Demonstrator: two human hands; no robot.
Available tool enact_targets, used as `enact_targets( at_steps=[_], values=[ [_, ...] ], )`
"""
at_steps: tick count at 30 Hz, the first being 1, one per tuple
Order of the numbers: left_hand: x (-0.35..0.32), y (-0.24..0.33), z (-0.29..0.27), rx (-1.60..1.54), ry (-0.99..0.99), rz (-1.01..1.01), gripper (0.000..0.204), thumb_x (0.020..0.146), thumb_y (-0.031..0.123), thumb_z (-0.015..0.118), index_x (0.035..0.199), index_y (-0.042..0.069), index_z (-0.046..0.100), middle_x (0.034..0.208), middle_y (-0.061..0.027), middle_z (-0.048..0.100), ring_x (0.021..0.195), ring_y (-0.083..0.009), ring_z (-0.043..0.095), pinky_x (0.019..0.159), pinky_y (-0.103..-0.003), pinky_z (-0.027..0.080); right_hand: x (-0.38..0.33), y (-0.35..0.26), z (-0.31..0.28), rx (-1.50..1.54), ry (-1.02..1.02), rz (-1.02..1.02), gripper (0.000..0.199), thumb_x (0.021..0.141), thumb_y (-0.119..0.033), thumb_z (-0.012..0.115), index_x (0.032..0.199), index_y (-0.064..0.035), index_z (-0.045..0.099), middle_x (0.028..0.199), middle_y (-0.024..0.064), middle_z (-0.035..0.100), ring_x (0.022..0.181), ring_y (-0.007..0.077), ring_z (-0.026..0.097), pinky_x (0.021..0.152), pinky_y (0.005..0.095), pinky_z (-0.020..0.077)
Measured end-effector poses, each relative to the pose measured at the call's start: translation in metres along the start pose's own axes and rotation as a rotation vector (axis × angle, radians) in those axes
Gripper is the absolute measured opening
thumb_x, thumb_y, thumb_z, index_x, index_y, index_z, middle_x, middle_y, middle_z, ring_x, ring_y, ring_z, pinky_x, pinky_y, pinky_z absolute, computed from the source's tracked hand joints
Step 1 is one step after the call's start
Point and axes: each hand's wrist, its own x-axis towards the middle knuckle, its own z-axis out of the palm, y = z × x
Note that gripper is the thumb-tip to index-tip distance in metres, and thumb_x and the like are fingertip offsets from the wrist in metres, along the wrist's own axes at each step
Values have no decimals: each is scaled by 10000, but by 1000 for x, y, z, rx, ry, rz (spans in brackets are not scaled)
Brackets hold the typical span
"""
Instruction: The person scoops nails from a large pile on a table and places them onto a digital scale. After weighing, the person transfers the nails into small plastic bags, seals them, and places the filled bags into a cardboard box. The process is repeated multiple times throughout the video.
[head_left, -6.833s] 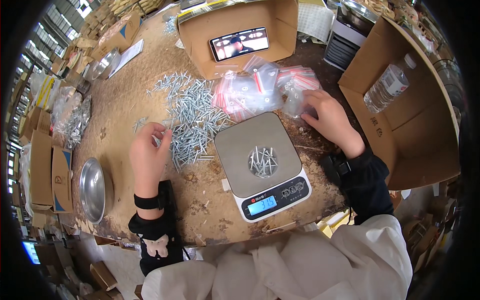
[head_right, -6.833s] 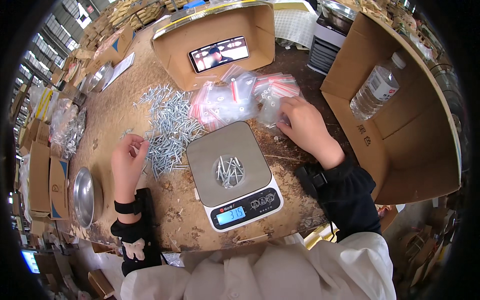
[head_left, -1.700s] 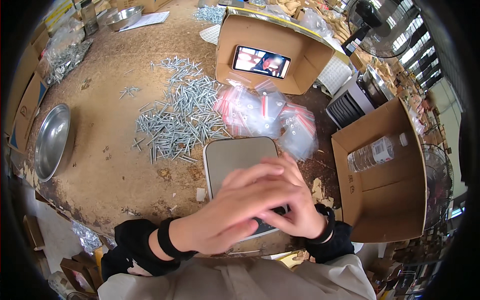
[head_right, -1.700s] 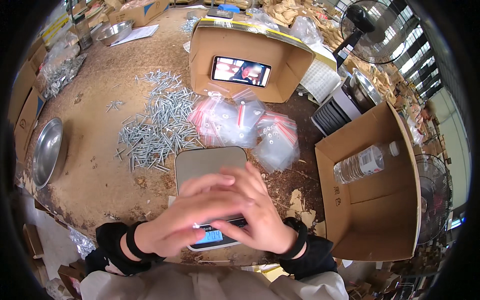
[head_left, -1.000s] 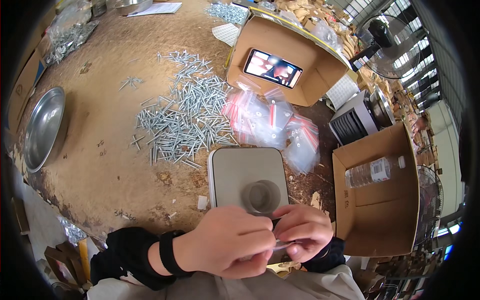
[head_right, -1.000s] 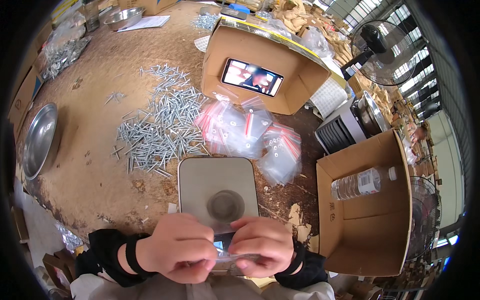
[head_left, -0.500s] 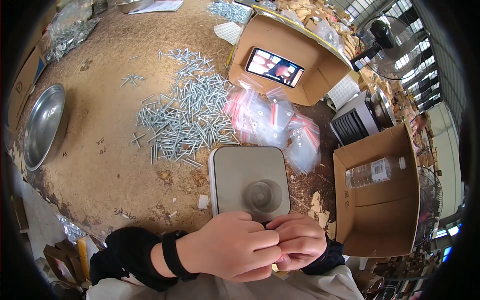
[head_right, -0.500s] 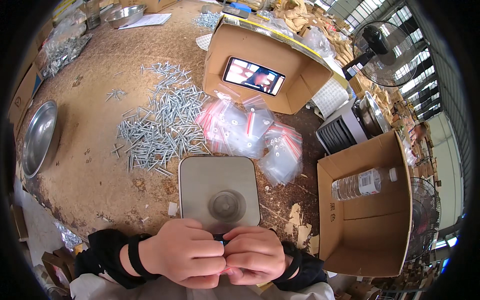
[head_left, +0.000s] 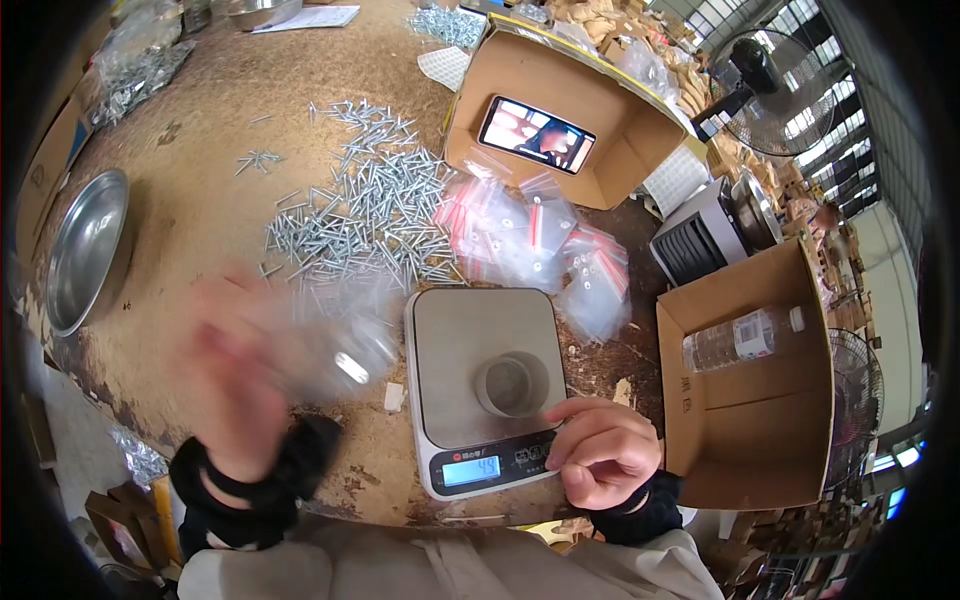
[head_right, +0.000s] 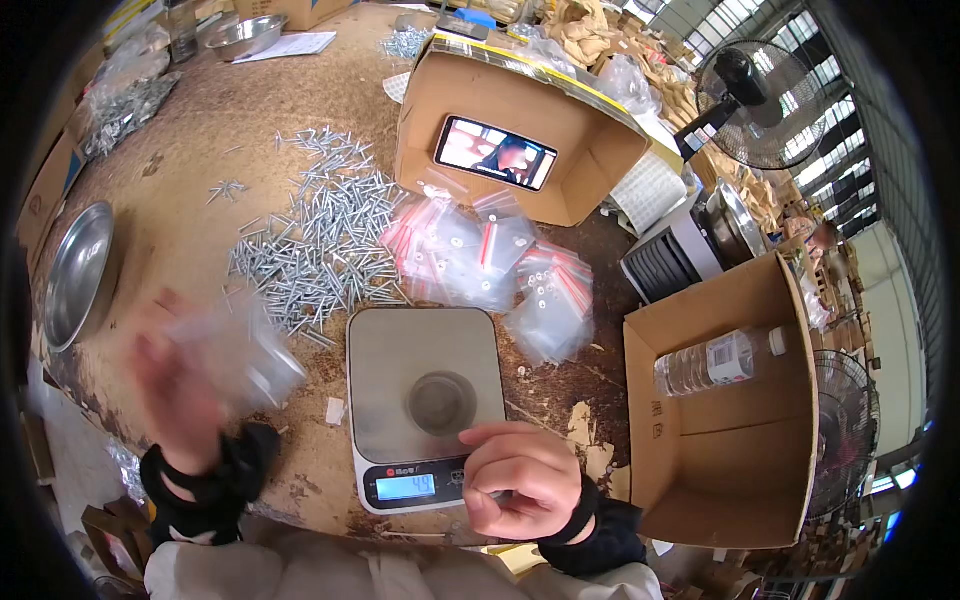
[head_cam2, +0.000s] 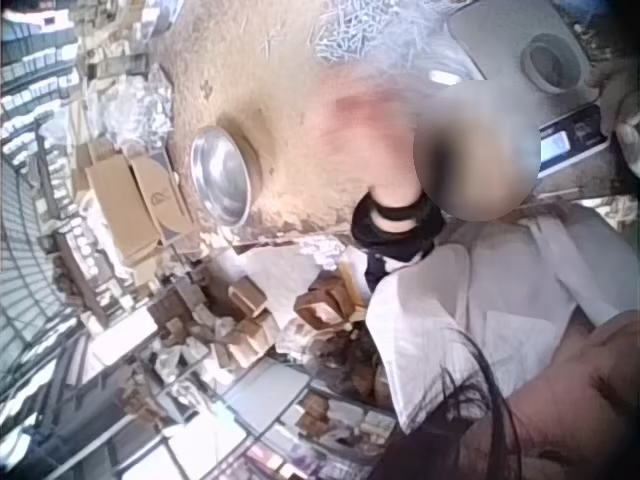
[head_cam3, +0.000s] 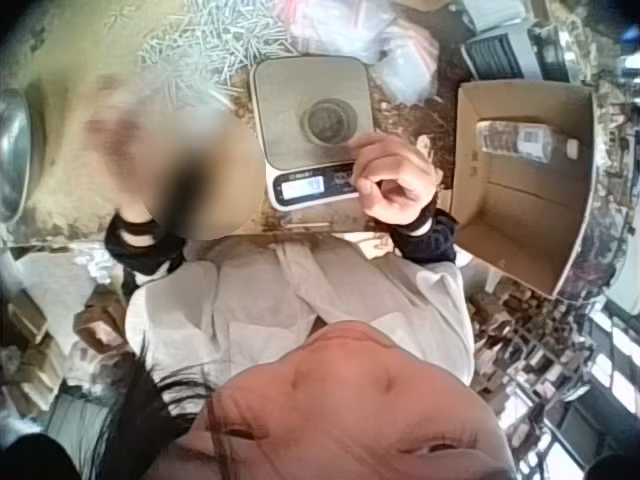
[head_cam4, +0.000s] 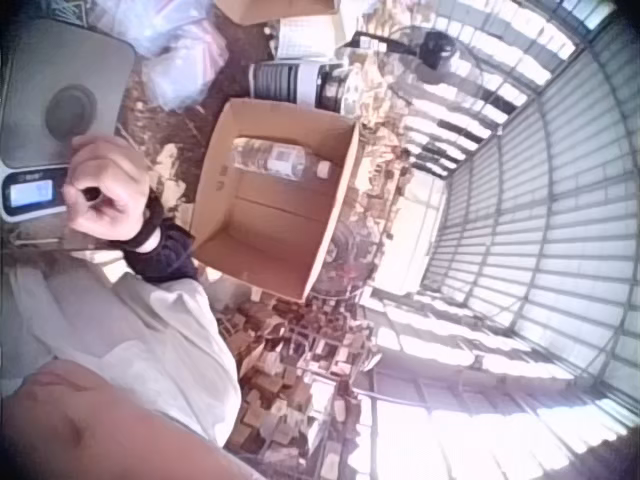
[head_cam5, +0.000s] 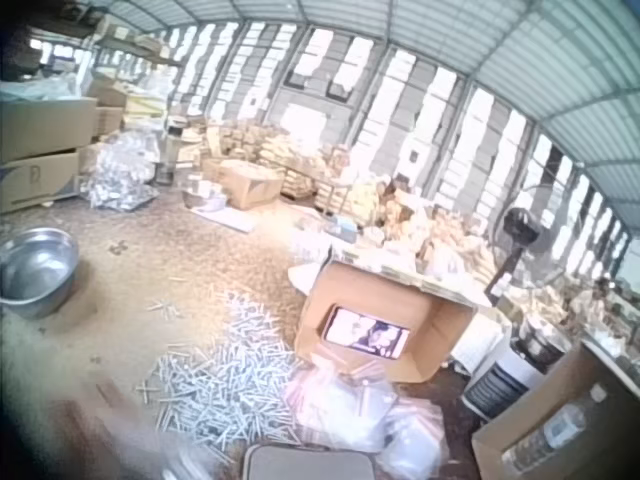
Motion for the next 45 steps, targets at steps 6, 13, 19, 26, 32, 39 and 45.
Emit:
enact_targets(
  at_steps=[6, 13, 19, 26, 32, 39, 45],
  values=[
    [100, 13, -197, -60, 357, 172, 295, 1008, 216, 436, 1141, 13, 603, 1132, -94, 663, 1066, -179, 612, 967, -352, 466, 4, -4, 2, -27, -34, -50, 137, 767, -34, 713, 805, -51, 583, 686, 51, 624, 586, 208, 617, 764, 418, 571],
    [128, 5, -275, 1289, -57, 72, 342, 951, 191, 597, 1231, -5, 601, 1172, -114, 638, 1112, -210, 571, 1005, -342, 403, 1, 3, 3, -88, -37, -68, 143, 757, -52, 727, 798, -52, 589, 684, 46, 628, 586, 221, 617, 763, 407, 569],
    [72, 4, -93, 1216, -483, 318, 328, 793, 80, 702, 1100, 15, 608, 1056, -157, 622, 1005, -315, 598, 902, -397, 473, -2, 1, 6, -153, 12, 10, 105, 769, -62, 710, 793, -56, 608, 690, 53, 647, 618, 230, 637, 764, 423, 564],
    [100, -57, -46, 1332, -843, 23, 694, 625, 396, 846, 1164, 37, 596, 1052, -172, 618, 1008, -335, 616, 863, -395, 499, 0, 0, 5, -199, 19, -8, 87, 760, -45, 693, 783, -49, 610, 684, 49, 645, 609, 230, 632, 761, 431, 560],
    [104, -69, -26, 1258, -1015, 24, 546, 636, 317, 843, 1101, 117, 636, 1015, -117, 602, 982, -307, 605, 837, -383, 489, -1, 1, 5, -98, 9, 54, 90, 754, -45, 706, 777, -40, 619, 676, 51, 639, 610, 230, 635, 770, 423, 566],
    [91, -72, -22, 1120, -1000, 133, 252, 754, 82, 697, 980, 68, 586, 978, -136, 598, 928, -353, 604, 792, -415, 487, -1, 2, 6, -118, -3, 39, 89, 763, -57, 707, 779, -40, 621, 668, 55, 636, 598, 228, 632, 764, 418, 569],
    [89, -77, -26, 1044, -951, 131, 256, 759, 6, 650, 998, 42, 565, 981, -148, 591, 912, -367, 595, 790, -402, 477, 2, 3, 3, -136, 11, 50, 79, 755, -41, 697, 779, -39, 622, 668, 56, 636, 605, 230, 635, 777, 423, 566]
  ],
)
